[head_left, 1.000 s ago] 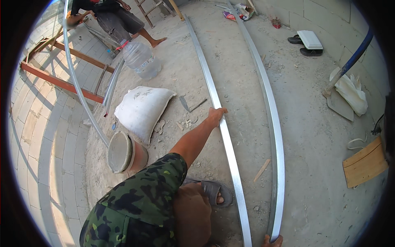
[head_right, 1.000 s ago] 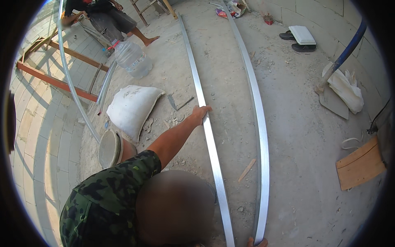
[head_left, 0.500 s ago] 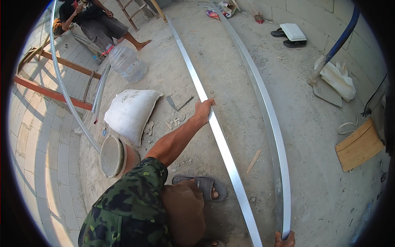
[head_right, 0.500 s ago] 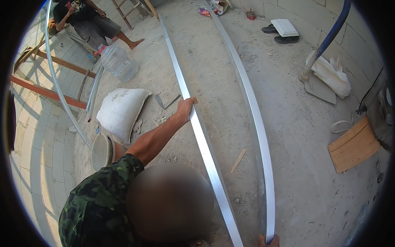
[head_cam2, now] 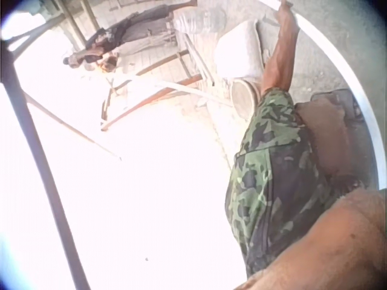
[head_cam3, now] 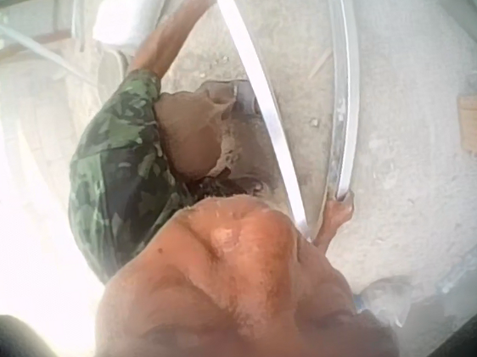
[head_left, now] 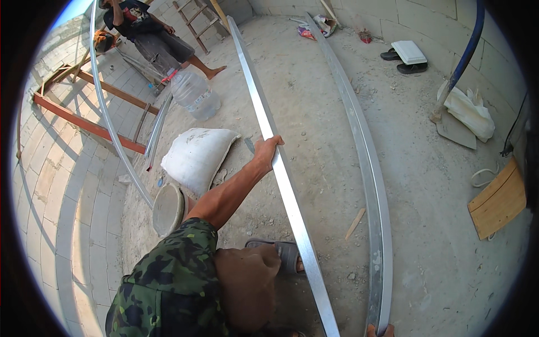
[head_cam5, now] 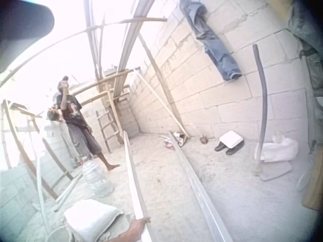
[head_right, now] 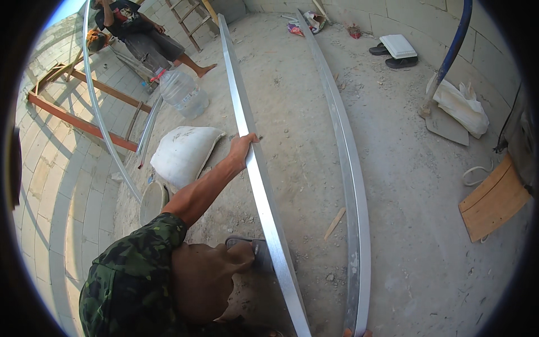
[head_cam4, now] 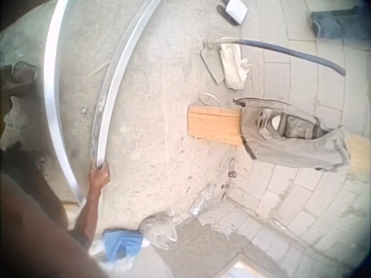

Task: The person handles metal studs, positioning them on the floor and using snips to cut through the metal edges and profile while working with others in an unfinished room.

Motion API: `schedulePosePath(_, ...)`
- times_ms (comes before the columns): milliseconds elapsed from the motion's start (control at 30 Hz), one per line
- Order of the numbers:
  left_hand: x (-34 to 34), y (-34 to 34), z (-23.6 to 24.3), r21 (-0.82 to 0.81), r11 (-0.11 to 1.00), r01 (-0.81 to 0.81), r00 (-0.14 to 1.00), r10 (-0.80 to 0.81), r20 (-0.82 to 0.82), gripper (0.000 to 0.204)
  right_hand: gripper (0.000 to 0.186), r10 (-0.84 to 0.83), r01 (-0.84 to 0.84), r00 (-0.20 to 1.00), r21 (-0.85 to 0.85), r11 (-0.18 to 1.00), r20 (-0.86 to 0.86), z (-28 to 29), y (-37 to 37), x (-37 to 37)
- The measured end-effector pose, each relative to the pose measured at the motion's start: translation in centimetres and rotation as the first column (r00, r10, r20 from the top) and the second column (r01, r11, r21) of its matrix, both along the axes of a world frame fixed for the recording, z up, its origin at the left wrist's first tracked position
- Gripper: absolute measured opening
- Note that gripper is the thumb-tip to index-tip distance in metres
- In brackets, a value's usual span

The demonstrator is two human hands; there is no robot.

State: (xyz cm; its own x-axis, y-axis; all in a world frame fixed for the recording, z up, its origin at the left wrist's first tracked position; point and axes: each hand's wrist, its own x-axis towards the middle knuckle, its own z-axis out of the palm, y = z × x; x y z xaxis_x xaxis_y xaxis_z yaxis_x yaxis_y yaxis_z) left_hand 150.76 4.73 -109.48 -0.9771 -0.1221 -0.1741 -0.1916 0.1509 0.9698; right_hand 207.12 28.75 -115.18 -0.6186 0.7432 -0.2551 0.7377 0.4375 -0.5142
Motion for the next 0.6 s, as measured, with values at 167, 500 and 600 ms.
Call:
schedulePosePath(167,2.0,0.7,-0.6,0.037,0.999,0.034,0.997,-0.037,0.07,0.052,0.055,0.0,0.0,0.997,-0.01,1.0,0.071,0.3,1.1,2.0)
schedulePosePath(500,10.1,3.9,1.8,0.068,0.993,0.094,0.991,-0.1,0.085,0.055,0.058,-0.042,0.048,0.985,-0.034,0.998,0.166,0.5,2.0,8.1)
schedulePosePath(600,11.3,2.2,3.1,0.069,0.993,0.1,0.99,-0.107,0.096,0.05,0.059,-0.052,0.051,0.992,0.004,0.999,0.111,0.0,1.5,8.9)
